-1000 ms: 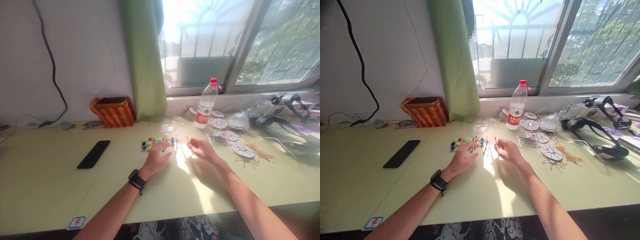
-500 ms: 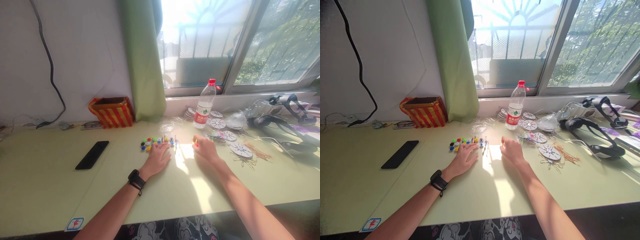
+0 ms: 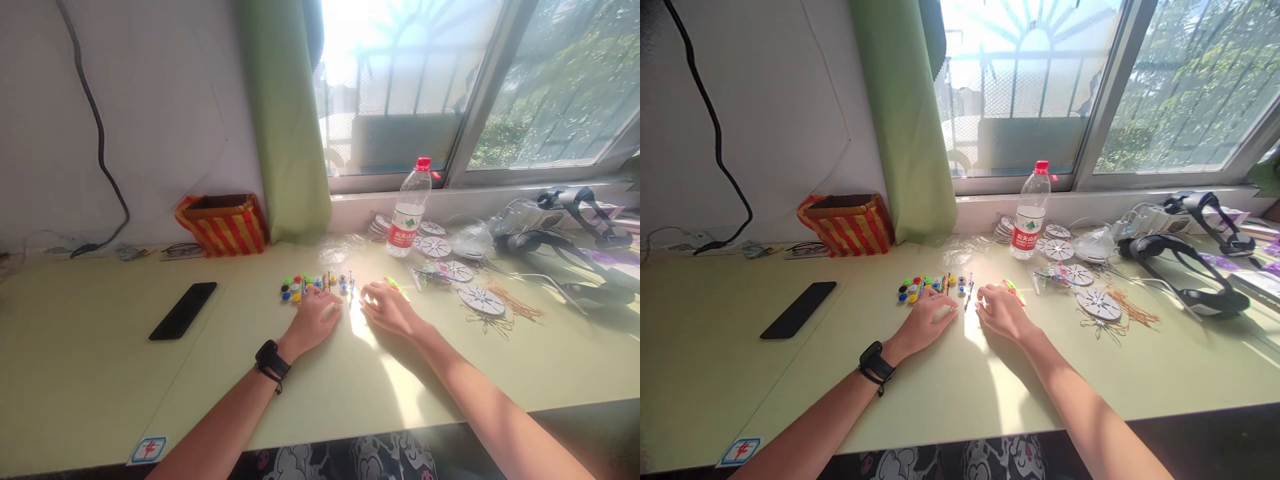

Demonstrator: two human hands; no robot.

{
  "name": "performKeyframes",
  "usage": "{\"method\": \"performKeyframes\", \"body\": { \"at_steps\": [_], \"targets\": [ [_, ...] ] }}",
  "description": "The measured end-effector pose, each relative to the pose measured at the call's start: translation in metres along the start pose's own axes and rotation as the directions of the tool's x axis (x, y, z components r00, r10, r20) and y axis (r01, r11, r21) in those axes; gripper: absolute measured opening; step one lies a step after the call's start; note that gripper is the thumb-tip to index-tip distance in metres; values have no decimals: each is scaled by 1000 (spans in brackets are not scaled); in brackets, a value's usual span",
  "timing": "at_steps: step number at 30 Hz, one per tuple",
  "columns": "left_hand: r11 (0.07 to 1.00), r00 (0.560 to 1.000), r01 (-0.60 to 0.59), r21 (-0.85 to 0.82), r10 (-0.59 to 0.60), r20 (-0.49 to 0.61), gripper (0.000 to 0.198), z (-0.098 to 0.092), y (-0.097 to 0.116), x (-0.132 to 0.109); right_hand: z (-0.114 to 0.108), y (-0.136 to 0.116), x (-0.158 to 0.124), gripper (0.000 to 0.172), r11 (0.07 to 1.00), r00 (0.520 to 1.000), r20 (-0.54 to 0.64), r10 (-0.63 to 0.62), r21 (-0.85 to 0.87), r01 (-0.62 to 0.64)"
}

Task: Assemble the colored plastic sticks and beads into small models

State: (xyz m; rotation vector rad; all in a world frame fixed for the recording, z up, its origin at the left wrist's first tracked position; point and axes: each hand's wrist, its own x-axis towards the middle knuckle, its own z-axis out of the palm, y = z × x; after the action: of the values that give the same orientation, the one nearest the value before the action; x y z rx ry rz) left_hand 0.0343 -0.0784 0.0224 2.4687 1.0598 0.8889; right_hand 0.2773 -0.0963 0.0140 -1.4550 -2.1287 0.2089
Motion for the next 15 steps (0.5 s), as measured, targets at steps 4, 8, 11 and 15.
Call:
{"method": "performKeyframes", "body": {
  "at_steps": [4,8,11,15],
  "targets": [
    [999,1000,1,-49,-1,1,17,1,-1,0,2,3,0,8,1000,1000,-8,29,2,-29],
    [998,1000,24,-62,-24,10,17,2,-1,-1,4,6,0,23,999,999,-22,49,2,-49],
    [995,998,41,-86,-38,44,11,0,1,-2,6,10,0,27,999,998,-33,54,-1,-54],
    [981,996,91,-173,-89,21,10,-2,3,-1,6,12,2,24,996,994,-70,83,29,-81]
  ]
}}
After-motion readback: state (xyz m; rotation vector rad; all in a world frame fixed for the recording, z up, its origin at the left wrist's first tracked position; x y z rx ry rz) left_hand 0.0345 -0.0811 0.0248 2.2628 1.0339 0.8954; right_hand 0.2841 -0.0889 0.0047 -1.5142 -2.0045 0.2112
